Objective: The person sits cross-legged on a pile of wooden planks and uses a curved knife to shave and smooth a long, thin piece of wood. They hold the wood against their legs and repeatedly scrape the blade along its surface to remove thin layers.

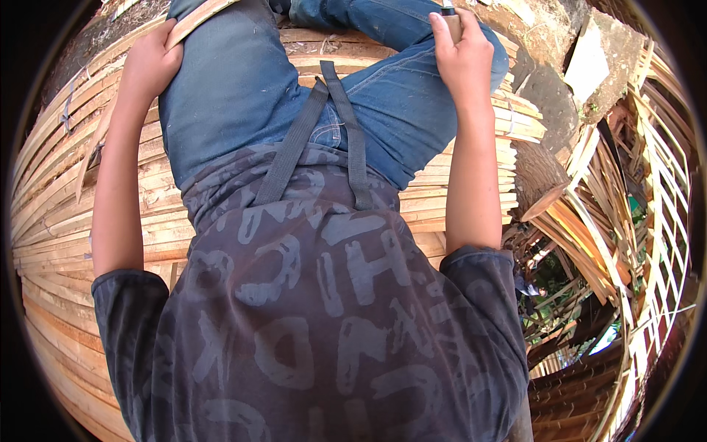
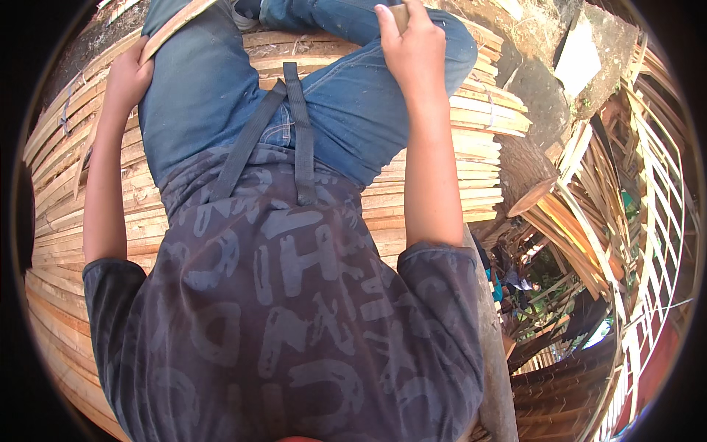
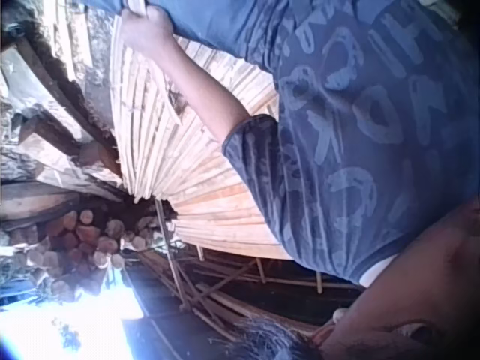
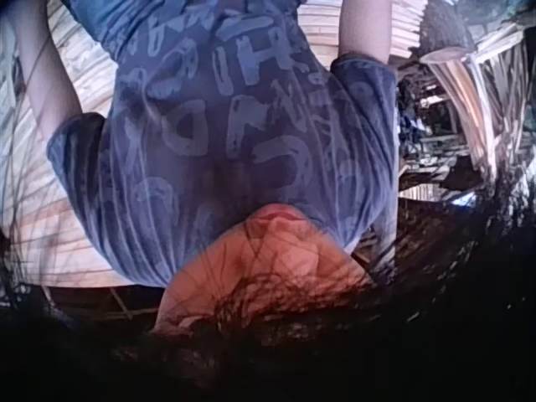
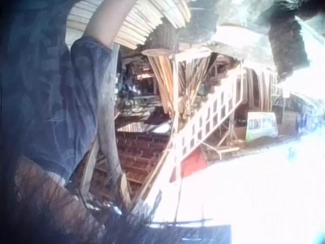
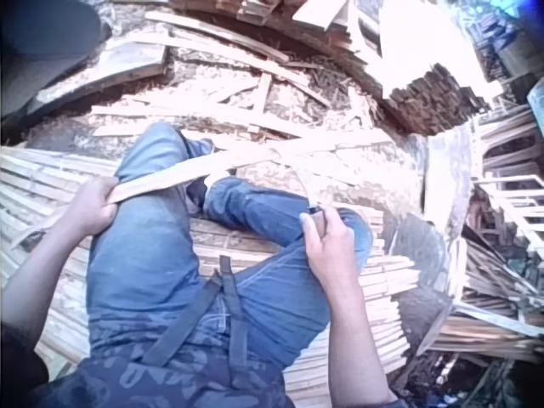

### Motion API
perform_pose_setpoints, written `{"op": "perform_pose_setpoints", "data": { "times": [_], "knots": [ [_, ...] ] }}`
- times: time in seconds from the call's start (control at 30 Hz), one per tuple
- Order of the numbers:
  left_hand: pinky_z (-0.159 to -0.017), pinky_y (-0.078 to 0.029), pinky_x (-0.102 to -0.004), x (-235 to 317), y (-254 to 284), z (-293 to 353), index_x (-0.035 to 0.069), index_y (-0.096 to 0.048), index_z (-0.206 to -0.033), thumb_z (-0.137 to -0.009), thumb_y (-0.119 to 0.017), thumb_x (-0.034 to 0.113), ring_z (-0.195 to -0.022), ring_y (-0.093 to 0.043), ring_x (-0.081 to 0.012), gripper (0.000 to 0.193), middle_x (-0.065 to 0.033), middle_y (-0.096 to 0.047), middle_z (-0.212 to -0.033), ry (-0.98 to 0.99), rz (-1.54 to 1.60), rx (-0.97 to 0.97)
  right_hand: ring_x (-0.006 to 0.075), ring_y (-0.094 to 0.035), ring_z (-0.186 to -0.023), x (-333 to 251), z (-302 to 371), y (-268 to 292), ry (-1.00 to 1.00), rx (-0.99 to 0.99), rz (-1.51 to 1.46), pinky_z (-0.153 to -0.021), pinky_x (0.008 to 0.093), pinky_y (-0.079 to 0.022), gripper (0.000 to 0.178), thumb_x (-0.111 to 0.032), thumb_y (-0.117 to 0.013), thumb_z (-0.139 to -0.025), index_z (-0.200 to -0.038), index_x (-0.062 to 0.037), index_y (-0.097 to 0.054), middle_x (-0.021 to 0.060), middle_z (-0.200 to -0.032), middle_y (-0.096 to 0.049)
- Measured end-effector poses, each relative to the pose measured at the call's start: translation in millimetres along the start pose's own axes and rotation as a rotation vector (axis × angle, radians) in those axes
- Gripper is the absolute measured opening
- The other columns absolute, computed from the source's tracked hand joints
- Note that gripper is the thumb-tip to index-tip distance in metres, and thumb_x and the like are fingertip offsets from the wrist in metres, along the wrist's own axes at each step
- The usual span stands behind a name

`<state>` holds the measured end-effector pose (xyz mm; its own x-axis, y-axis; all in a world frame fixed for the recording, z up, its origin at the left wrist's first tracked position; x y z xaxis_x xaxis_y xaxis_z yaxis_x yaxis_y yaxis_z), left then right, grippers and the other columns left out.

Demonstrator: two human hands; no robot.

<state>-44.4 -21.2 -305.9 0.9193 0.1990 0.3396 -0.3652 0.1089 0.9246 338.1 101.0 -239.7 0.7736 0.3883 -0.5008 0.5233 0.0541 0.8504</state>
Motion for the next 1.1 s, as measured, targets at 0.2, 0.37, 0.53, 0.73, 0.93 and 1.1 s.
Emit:
{"op": "perform_pose_setpoints", "data": {
  "times": [0.2, 0.37, 0.53, 0.73, 0.93, 1.1],
  "knots": [
    [-0.077, -0.048, -0.0489, 12, -6, -9, 0.003, -0.061, -0.107, -0.076, -0.048, 0.022, -0.084, -0.060, -0.0446, 0.039, -0.0261, -0.063, -0.088, 0.009, -0.015, -0.145, 0.0048, -0.051, -0.044, 95, 4, -1, -0.583, -0.048, -0.374, -0.037, 0.0196, -0.037, 0.026, -0.026, -0.061, -0.091, -0.076, -0.0048, -0.058, 0.0006, -0.059, -0.057],
    [-0.078, -0.048, -0.0483, 2, 1, 0, 0.004, -0.061, -0.108, -0.077, -0.048, 0.021, -0.085, -0.060, -0.0439, 0.039, -0.0261, -0.063, -0.089, 0.020, -0.009, -0.044, 0.0110, -0.058, -0.053, 52, 4, -38, -0.647, -0.176, -0.660, -0.039, 0.0246, -0.044, 0.018, -0.020, -0.056, -0.095, -0.084, -0.0067, -0.052, 0.0020, -0.057, -0.052],
    [-0.078, -0.048, -0.0480, -2, -3, -3, 0.003, -0.061, -0.108, -0.076, -0.048, 0.021, -0.086, -0.060, -0.0436, 0.039, -0.0260, -0.063, -0.090, 0.002, 0.022, -0.046, 0.0083, -0.045, -0.042, 68, 24, -66, -0.865, -0.336, -1.610, -0.031, 0.0204, -0.033, 0.018, -0.027, -0.049, -0.098, -0.091, -0.0110, -0.053, 0.0030, -0.067, -0.053],
    [-0.076, -0.048, -0.0484, 2, 0, -2, 0.003, -0.061, -0.106, -0.076, -0.049, 0.021, -0.084, -0.060, -0.0447, 0.037, -0.0266, -0.063, -0.088, 0.006, 0.031, -0.041, 0.0055, -0.034, -0.037, 62, 17, -64, -0.921, -0.308, -1.630, -0.029, 0.0199, -0.027, 0.025, -0.035, -0.043, -0.101, -0.094, -0.0124, -0.051, -0.0029, -0.056, -0.039],
    [-0.076, -0.047, -0.0487, 6, -1, -3, 0.003, -0.061, -0.105, -0.076, -0.048, 0.021, -0.084, -0.060, -0.0447, 0.036, -0.0266, -0.063, -0.087, 0.006, 0.043, -0.062, 0.0052, -0.033, -0.035, 69, 6, -55, -0.877, -0.107, -1.143, -0.029, 0.0205, -0.025, 0.030, -0.041, -0.050, -0.097, -0.088, -0.0120, -0.047, -0.0041, -0.053, -0.036],
    [-0.077, -0.047, -0.0478, 3, -4, -4, 0.001, -0.059, -0.107, -0.077, -0.048, 0.020, -0.086, -0.060, -0.0444, 0.037, -0.0275, -0.062, -0.089, 0.019, 0.017, -0.090, 0.0064, -0.035, -0.034, 60, -4, -44, -0.843, -0.044, -0.855, -0.028, 0.0220, -0.025, 0.031, -0.036, -0.051, -0.097, -0.080, -0.0114, -0.046, -0.0033, -0.051, -0.039]
  ]
}}
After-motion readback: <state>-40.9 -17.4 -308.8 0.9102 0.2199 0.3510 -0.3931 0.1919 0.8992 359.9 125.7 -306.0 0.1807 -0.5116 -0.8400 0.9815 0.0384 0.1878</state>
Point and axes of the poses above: each hand's wrist, its own z-axis away from the middle knuckle, its own y-axis out of the back of the hand, x = y × z, the point moved 10 cm from there along -z, towards the middle knuckle
